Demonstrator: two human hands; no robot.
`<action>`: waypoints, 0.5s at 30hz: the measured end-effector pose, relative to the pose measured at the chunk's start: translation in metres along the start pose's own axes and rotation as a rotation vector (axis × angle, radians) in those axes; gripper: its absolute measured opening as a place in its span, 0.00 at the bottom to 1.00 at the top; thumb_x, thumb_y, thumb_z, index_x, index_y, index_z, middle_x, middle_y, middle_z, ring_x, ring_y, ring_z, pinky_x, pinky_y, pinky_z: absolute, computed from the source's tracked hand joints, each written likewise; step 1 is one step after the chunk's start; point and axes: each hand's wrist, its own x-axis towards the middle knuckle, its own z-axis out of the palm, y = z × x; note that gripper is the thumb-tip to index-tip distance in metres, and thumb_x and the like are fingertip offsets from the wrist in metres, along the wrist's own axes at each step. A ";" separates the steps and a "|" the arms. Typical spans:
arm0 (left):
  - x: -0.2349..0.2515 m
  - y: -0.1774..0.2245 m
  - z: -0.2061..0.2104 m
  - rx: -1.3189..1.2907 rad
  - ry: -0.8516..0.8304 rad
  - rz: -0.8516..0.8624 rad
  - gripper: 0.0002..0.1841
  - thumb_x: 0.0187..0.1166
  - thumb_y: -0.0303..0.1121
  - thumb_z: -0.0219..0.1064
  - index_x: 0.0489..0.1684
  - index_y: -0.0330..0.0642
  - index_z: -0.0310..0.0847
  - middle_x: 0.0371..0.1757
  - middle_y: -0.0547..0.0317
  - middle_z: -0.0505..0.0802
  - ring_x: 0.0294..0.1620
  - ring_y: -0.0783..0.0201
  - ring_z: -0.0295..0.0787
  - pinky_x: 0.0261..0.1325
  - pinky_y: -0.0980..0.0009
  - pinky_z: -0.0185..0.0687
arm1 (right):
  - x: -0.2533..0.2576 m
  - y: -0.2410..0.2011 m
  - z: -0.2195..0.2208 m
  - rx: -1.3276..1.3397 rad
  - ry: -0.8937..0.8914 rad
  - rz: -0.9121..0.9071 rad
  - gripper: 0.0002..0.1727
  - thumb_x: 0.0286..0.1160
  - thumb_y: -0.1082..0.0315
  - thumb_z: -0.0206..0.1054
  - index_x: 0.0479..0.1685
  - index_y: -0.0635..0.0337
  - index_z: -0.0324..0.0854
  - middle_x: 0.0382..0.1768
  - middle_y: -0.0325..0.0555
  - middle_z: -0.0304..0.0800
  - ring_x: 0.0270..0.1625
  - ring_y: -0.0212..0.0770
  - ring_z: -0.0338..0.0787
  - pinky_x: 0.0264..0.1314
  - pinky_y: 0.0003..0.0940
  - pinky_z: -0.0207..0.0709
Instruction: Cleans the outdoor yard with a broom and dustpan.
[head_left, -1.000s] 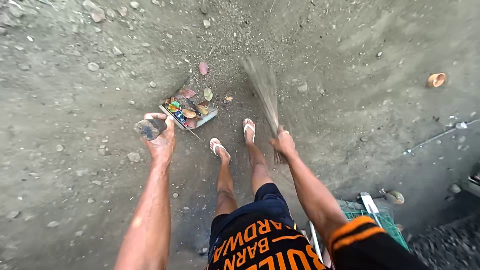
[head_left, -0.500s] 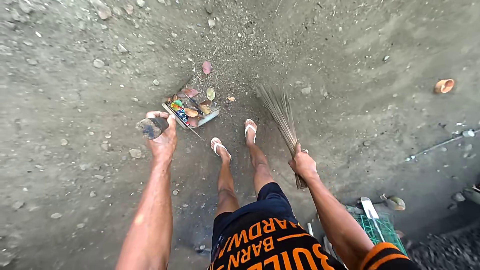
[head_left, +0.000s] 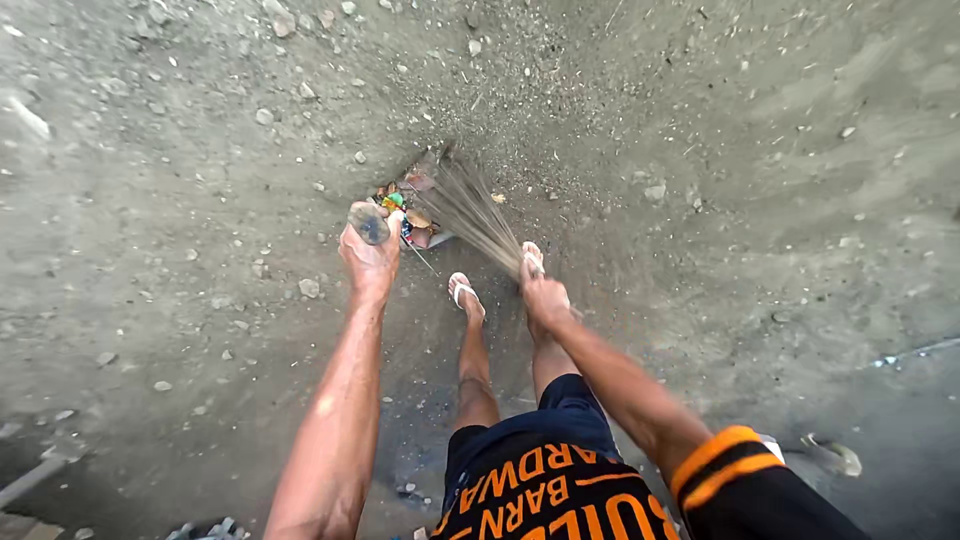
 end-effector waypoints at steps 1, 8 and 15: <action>-0.001 -0.004 -0.003 -0.032 -0.003 0.027 0.19 0.80 0.40 0.71 0.58 0.32 0.81 0.51 0.41 0.92 0.54 0.50 0.91 0.64 0.48 0.82 | -0.024 0.002 0.005 0.030 -0.064 0.018 0.38 0.88 0.70 0.50 0.98 0.47 0.42 0.70 0.70 0.81 0.57 0.71 0.91 0.51 0.65 0.85; -0.028 -0.053 -0.072 -0.140 -0.097 0.116 0.13 0.79 0.27 0.67 0.54 0.26 0.77 0.58 0.39 0.89 0.61 0.58 0.87 0.69 0.59 0.80 | -0.107 0.015 0.025 0.449 -0.211 0.357 0.52 0.75 0.53 0.68 0.98 0.45 0.39 0.70 0.58 0.85 0.63 0.58 0.92 0.60 0.59 0.85; -0.051 -0.099 -0.062 -0.144 -0.109 0.352 0.12 0.78 0.29 0.66 0.44 0.25 0.80 0.54 0.36 0.90 0.63 0.50 0.89 0.73 0.55 0.81 | -0.072 -0.068 0.034 0.270 -0.230 0.193 0.40 0.87 0.65 0.54 0.98 0.55 0.40 0.72 0.64 0.82 0.65 0.64 0.90 0.62 0.62 0.84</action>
